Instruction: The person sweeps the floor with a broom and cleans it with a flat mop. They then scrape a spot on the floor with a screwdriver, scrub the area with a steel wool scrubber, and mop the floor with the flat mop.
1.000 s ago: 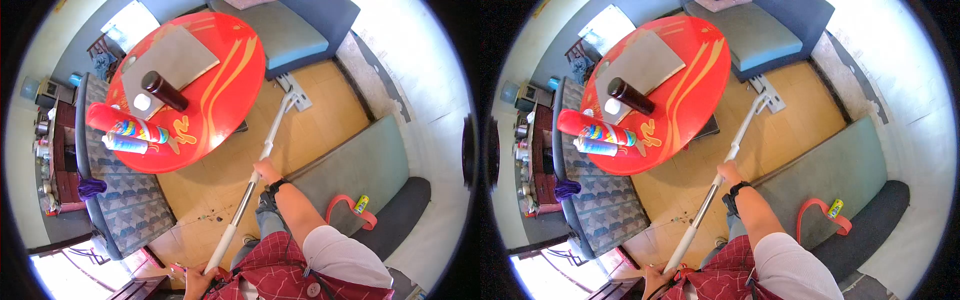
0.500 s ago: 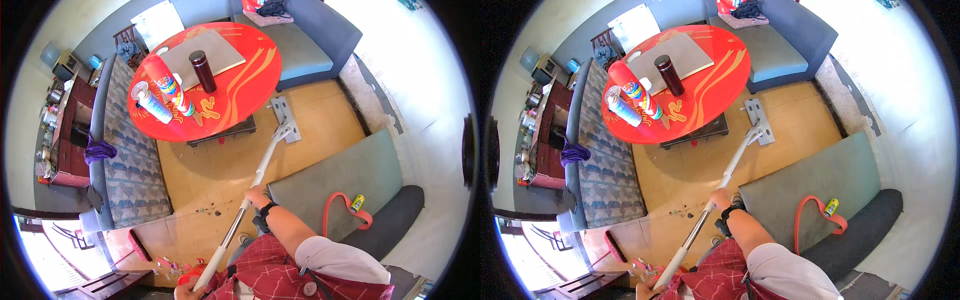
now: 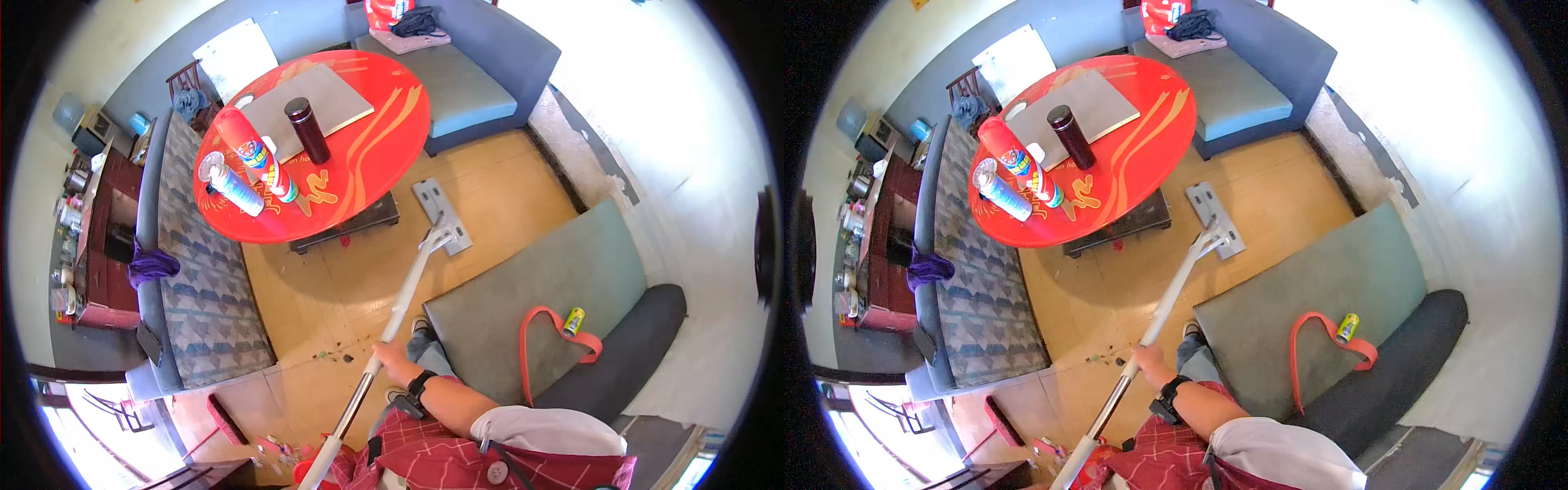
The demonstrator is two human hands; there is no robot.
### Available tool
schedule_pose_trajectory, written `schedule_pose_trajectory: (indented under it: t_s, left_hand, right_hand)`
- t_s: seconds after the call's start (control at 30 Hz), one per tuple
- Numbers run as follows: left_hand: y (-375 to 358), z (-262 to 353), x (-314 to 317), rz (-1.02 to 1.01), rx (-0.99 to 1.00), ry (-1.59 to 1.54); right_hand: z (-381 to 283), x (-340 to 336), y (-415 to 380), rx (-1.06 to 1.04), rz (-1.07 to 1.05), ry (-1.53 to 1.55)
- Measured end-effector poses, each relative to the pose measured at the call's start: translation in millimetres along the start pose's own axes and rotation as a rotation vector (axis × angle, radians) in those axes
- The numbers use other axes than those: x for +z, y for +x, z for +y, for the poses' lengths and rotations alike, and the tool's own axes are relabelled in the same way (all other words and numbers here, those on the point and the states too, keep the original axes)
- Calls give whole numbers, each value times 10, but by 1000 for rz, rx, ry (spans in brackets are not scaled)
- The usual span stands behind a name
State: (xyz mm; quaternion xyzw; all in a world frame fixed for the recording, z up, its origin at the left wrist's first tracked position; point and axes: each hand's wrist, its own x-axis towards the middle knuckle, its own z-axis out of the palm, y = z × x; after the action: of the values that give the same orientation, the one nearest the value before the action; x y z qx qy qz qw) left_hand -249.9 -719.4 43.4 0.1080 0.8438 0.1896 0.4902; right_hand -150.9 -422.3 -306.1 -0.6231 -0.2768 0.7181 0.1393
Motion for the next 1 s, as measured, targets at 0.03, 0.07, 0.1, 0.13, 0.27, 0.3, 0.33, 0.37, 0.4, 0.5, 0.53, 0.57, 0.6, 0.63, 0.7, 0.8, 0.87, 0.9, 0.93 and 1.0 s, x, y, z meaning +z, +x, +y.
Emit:
schedule_pose_trajectory:
  t_s: [0.03,0.07,0.1,0.13,0.27,0.3,0.33,0.37,0.4,0.5,0.53,0.57,0.6,0.63,0.7,0.8,0.87,0.9,0.93,1.0]
  left_hand:
    - [122,64,54,-8,50,-1]
    - [261,115,126,-14,104,-4]
    - [488,137,237,-11,98,-13]
    - [770,149,368,-17,129,-95]
    - [1331,1445,661,-23,215,341]
    - [1471,1647,819,-35,214,344]
    - [1677,1829,1013,-37,192,305]
    - [1867,1990,1203,-38,170,272]
    - [2013,2144,1407,-45,171,279]
    - [2540,2508,2093,-37,286,352]
    - [2747,2561,2343,-4,359,326]
    - [2913,2576,2546,25,424,297]
    - [3039,2580,2696,25,367,356]
    - [3225,2522,2817,1,338,353]
    - [3511,2255,2961,-56,320,276]
    - [3776,2039,3192,-30,423,295]
    - [3885,2034,3344,-35,490,295]
    - [3914,2087,3432,-40,536,303]
    - [3956,2175,3522,-39,588,306]
    - [4059,2431,3650,-29,629,338]
  right_hand:
    - [-25,-75,134,-29,-37,68]
    - [-77,-163,292,-25,-43,57]
    - [-235,-256,449,-20,-14,121]
    - [-416,-318,591,-15,19,188]
    - [-1278,-486,846,-61,-104,371]
    - [-1361,-598,1069,-57,-93,372]
    - [-1450,-712,1360,10,-147,469]
    - [-1517,-798,1646,78,-202,570]
    - [-1874,-823,1575,128,25,548]
    - [-1986,-1398,2546,-65,-25,395]
    - [-2159,-1507,2607,-56,-9,391]
    - [-2310,-1639,2671,-27,45,363]
    - [-2441,-1755,2751,6,99,330]
    - [-2414,-1821,2921,37,116,315]
    - [-2090,-1841,3119,-24,192,195]
    - [-1988,-1922,3283,-56,214,333]
    - [-2028,-2071,3311,-115,233,399]
    - [-2079,-2165,3333,-131,245,402]
    - [-2173,-2265,3376,-154,252,403]
    - [-2293,-2513,3641,-161,302,335]
